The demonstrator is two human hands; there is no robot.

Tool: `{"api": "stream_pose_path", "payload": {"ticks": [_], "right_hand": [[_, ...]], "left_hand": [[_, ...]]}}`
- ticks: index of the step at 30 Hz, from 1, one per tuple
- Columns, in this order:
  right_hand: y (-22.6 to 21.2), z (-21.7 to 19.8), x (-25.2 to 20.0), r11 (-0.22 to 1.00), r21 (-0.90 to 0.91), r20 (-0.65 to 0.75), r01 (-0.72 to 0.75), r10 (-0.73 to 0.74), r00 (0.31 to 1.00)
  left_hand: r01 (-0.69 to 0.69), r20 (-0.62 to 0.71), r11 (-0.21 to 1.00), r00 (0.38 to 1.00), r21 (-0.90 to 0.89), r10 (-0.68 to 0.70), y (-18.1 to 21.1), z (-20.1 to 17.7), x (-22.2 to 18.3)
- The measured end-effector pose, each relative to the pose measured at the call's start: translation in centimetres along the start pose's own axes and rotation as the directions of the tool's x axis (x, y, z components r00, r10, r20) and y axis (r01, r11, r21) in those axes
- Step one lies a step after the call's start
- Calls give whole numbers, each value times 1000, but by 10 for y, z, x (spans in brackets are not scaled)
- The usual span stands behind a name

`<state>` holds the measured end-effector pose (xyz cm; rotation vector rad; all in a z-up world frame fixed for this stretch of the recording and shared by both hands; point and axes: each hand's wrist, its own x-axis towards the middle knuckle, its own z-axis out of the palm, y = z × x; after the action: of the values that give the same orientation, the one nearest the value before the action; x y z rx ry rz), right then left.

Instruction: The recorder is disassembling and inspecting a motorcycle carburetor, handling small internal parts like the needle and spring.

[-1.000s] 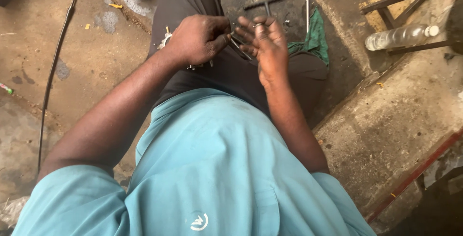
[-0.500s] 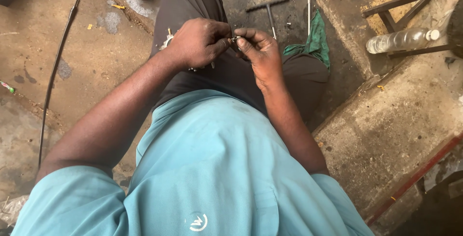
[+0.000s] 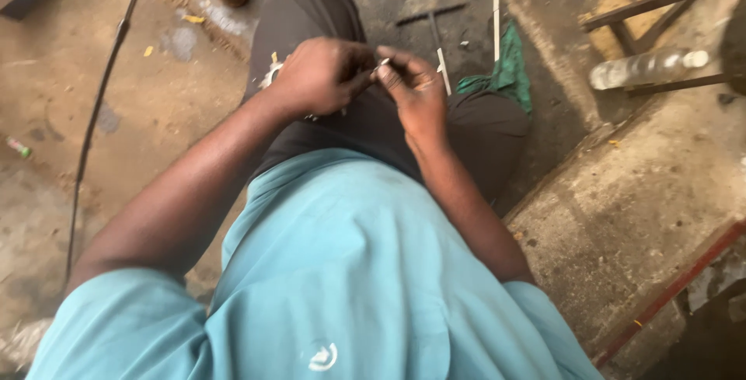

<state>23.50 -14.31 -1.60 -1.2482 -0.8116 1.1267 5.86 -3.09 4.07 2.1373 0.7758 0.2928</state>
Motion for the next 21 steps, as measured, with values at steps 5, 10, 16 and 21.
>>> {"api": "stream_pose_path", "payload": {"ticks": [5, 10, 16, 21], "right_hand": [[2, 1, 10, 993, -39, -48, 115, -117, 992], [-8, -8, 7, 941, 325, -104, -94, 134, 986], [0, -10, 8, 920, 372, -92, -126, 171, 981], [-2, -6, 3, 927, 351, -52, -132, 160, 986]], "left_hand": [[-103, -91, 995, 990, 9, 104, -15, 9, 0], [-72, -586, 996, 809, -42, 34, -42, 18, -3], [325, -549, 943, 801, 66, -237, -68, 16, -24], [388, -432, 920, 820, -62, -375, -52, -4, -41]]}}
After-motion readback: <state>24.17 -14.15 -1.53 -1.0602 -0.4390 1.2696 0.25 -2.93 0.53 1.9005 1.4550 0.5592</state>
